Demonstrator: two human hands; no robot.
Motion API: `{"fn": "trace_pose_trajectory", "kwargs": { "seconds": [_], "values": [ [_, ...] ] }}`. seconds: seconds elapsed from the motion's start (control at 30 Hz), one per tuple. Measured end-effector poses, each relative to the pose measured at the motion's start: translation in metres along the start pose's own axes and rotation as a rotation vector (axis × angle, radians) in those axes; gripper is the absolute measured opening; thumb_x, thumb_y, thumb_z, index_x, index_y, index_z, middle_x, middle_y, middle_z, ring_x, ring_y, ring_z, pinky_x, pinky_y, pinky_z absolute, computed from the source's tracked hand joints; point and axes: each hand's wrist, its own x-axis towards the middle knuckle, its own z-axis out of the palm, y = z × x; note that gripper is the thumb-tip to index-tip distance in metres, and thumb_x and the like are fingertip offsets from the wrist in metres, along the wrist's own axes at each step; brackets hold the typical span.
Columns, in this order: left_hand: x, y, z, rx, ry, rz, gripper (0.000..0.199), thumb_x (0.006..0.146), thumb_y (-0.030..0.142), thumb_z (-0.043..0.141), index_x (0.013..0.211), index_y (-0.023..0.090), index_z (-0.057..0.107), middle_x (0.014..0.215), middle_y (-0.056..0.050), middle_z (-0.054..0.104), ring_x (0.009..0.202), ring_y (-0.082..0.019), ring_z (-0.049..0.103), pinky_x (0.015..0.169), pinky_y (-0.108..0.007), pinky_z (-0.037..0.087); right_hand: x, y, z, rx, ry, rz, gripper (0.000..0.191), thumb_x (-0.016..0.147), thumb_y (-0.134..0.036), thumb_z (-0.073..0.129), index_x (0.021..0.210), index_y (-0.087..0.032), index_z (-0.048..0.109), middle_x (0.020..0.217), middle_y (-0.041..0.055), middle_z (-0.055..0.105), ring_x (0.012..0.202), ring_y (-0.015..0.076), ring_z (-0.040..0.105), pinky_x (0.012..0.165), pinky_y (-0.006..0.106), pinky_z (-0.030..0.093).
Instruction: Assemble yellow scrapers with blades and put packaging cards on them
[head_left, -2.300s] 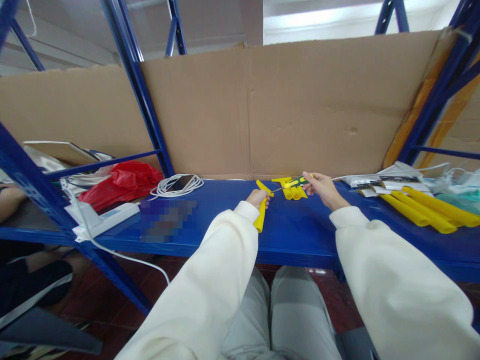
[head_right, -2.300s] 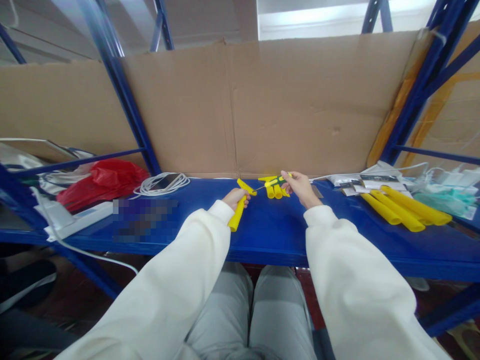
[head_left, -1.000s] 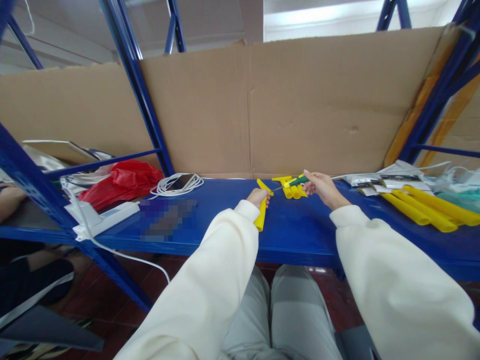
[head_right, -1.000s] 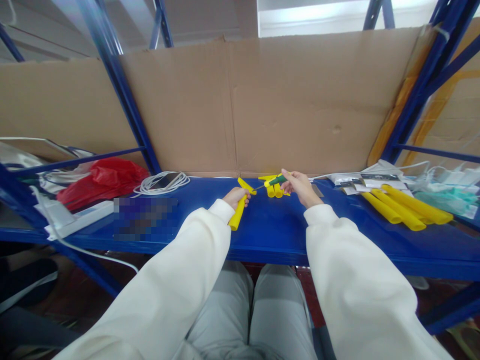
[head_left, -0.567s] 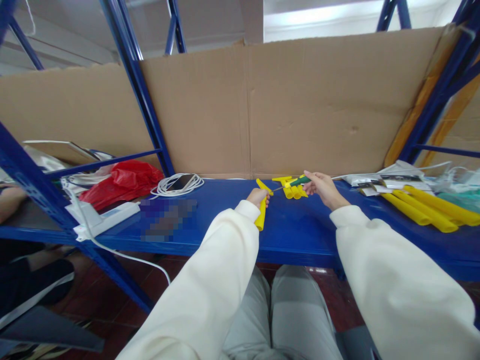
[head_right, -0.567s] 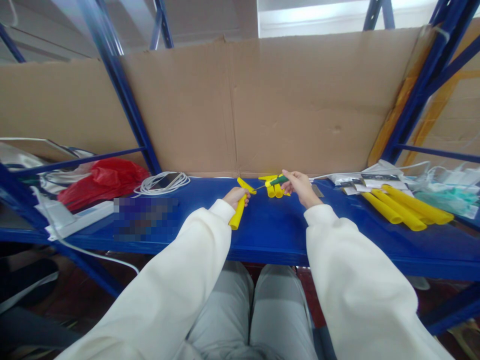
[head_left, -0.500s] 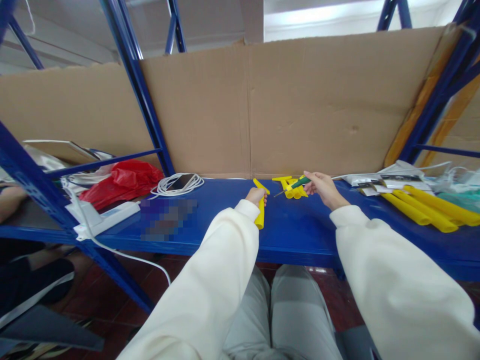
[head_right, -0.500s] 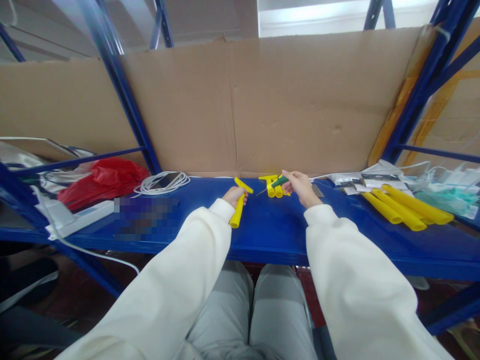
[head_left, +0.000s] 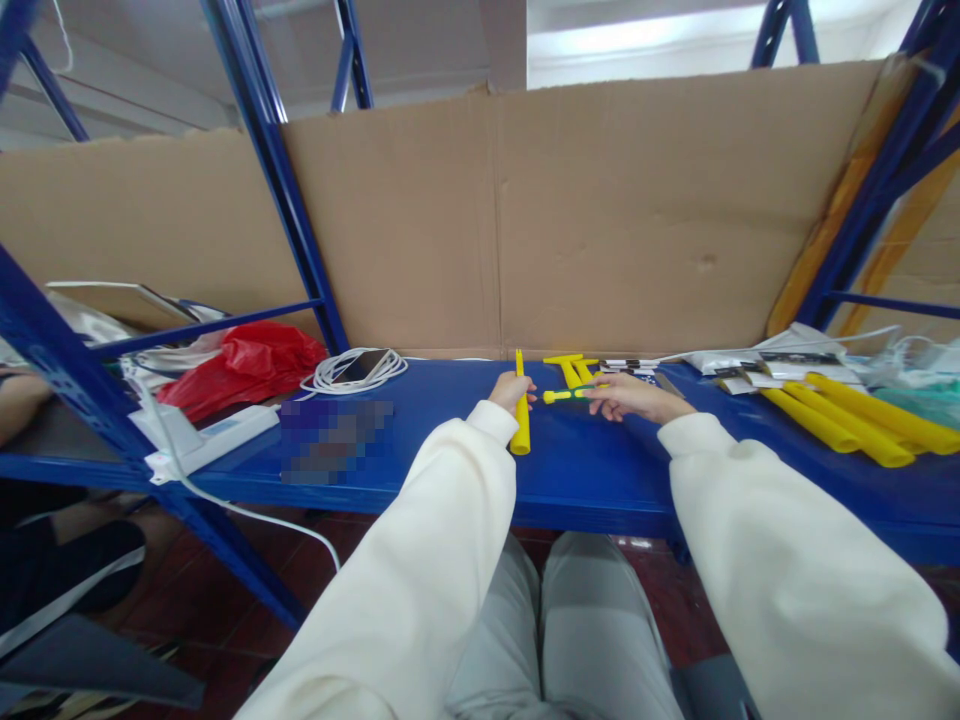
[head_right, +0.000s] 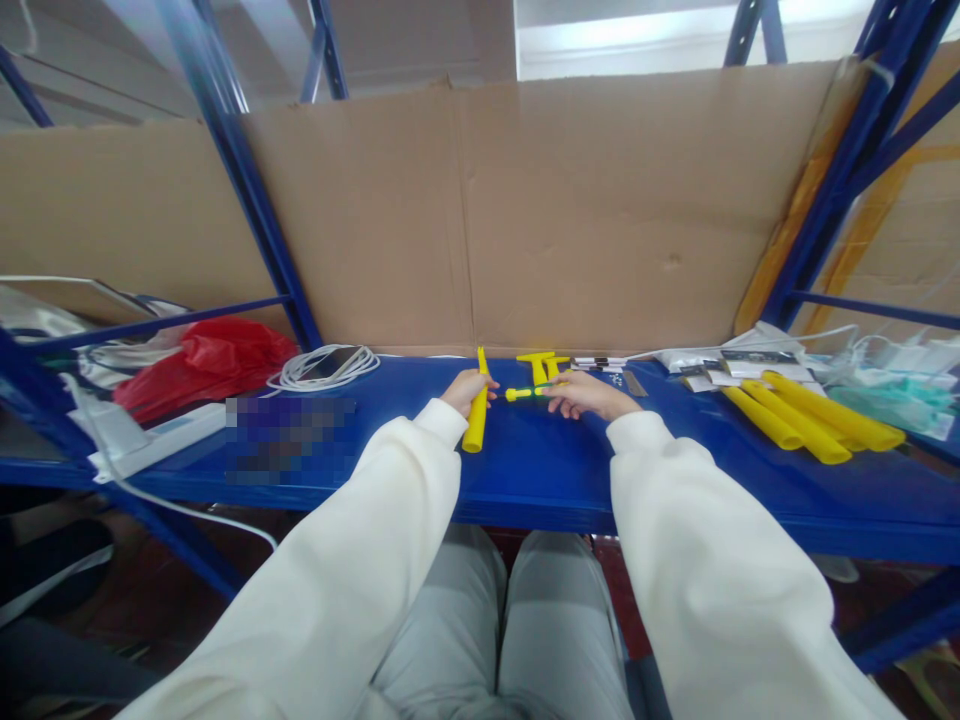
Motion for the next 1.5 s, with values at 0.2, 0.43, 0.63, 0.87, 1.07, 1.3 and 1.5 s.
{"fn": "trace_pose_trajectory", "kwargs": {
  "seconds": [0.2,0.43,0.63,0.87,1.07,1.3,1.5],
  "values": [
    [0.0,-0.004,-0.002,0.388,-0.069,0.201,0.049,0.083,0.005,0.052,0.131,0.013,0.056,0.108,-0.01,0.071,0.069,-0.013,0.068,0.061,-0.022,0.054,0.004,0.011,-0.004,-0.185,-0.178,-0.039,0.046,0.07,-0.044,0.079,0.104,-0.016,0.065,0.067,0.0015,0.068,0.049,0.0084,0.052,0.04,0.019,0.038],
    [-0.008,-0.01,-0.004,1.07,-0.003,0.563,0.053,0.087,0.016,0.058,0.14,0.019,0.055,0.13,-0.012,0.064,0.119,-0.023,0.062,0.105,-0.031,0.044,0.006,0.01,-0.006,-0.253,-0.2,-0.066,0.053,0.066,-0.053,0.078,0.102,-0.016,0.068,0.064,0.0009,0.065,0.048,0.0087,0.048,0.042,0.021,0.038],
    [-0.016,-0.008,-0.003,1.224,-0.025,0.654,0.049,0.088,0.014,0.055,0.136,0.023,0.059,0.123,-0.009,0.069,0.116,-0.021,0.063,0.105,-0.03,0.044,-0.002,0.005,-0.004,-0.279,-0.185,-0.095,0.044,0.069,-0.055,0.074,0.087,-0.016,0.07,0.061,0.0019,0.064,0.046,0.0087,0.045,0.043,0.022,0.036],
    [-0.019,-0.008,0.002,1.33,-0.068,0.709,0.046,0.088,0.008,0.051,0.132,0.017,0.061,0.117,-0.013,0.069,0.115,-0.023,0.064,0.102,-0.031,0.047,0.018,0.015,-0.032,-0.549,0.231,-0.119,0.025,0.082,-0.031,0.058,0.066,-0.015,0.068,0.061,0.0061,0.065,0.053,0.0146,0.056,0.055,0.027,0.046],
    [-0.022,-0.008,0.004,1.363,-0.094,0.744,0.047,0.09,0.009,0.048,0.135,0.018,0.058,0.12,-0.013,0.068,0.119,-0.022,0.061,0.103,-0.031,0.046,0.017,0.042,-0.07,-0.819,0.717,0.127,0.04,0.083,-0.015,0.052,0.118,-0.02,0.07,0.12,0.0151,0.067,0.114,0.03,0.061,0.095,0.041,0.048],
    [-0.023,-0.008,0.004,1.3,-0.051,0.762,0.049,0.09,0.013,0.05,0.136,0.025,0.058,0.125,-0.009,0.067,0.116,-0.022,0.063,0.101,-0.03,0.047,0.012,0.062,-0.072,-0.946,0.643,0.254,0.045,0.089,-0.027,0.046,0.131,-0.032,0.062,0.152,0.0082,0.041,0.142,0.0353,0.03,0.108,0.062,0.031],
    [-0.024,-0.008,0.004,1.297,-0.068,0.757,0.047,0.09,0.013,0.051,0.135,0.025,0.06,0.126,-0.009,0.067,0.116,-0.021,0.063,0.101,-0.029,0.047,0.016,0.062,-0.066,-0.977,0.576,0.263,0.048,0.091,-0.027,0.039,0.134,-0.033,0.059,0.156,0.0077,0.035,0.145,0.0365,0.023,0.109,0.068,0.022]
  ]
}}
